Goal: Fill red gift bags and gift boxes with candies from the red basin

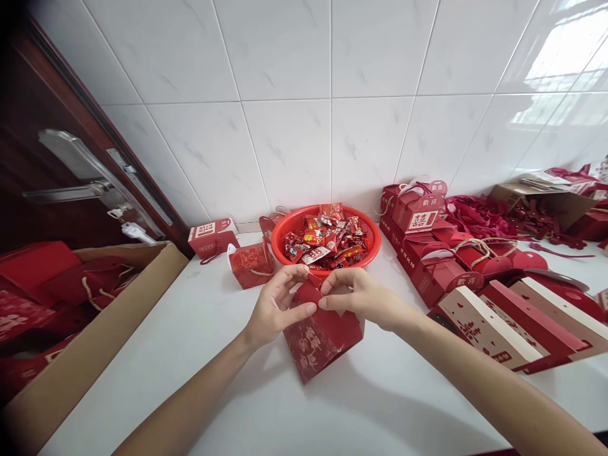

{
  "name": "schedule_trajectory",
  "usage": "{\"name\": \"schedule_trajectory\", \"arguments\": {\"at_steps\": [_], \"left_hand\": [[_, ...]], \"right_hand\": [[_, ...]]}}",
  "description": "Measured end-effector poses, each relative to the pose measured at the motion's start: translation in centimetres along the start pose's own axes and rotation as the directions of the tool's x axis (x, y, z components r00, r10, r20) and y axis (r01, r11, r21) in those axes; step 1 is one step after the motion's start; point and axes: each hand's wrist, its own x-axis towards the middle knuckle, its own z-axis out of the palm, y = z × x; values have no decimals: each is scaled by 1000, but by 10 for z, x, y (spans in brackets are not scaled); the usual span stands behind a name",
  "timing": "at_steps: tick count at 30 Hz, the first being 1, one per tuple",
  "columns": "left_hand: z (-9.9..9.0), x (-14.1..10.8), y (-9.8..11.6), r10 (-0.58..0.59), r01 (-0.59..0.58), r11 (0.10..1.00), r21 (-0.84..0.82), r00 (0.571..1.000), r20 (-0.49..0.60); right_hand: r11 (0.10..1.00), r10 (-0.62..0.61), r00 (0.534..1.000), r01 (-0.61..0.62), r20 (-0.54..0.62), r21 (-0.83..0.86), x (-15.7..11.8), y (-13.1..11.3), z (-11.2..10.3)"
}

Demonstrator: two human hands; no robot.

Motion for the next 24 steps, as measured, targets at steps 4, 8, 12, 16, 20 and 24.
{"name": "schedule_trajectory", "arguments": {"at_steps": [4,8,12,16,20,24], "left_hand": [[0,0,1,35,-36,999,30,999,40],[-1,0,3,32,-35,998,43,997,66],[-4,1,3,46,-51,997,58,995,91],[-11,3,1,77,-86,995,57,988,134],[-19,5,3,99,-111,993,45,971,216],[-26,6,12,124,-169,978,123,943,310]], "right_hand": [[996,23,999,-20,-30,83,4,4,-1],[998,24,999,-21,-42,60,6,3,0],[1000,-12,998,12,-63,4,7,2,2],[990,-112,991,106,-68,-90,8,3,-2],[946,-248,967,230,-53,-229,6,1,-5],[901,-315,946,275,-72,-335,2,-6,-6]]}}
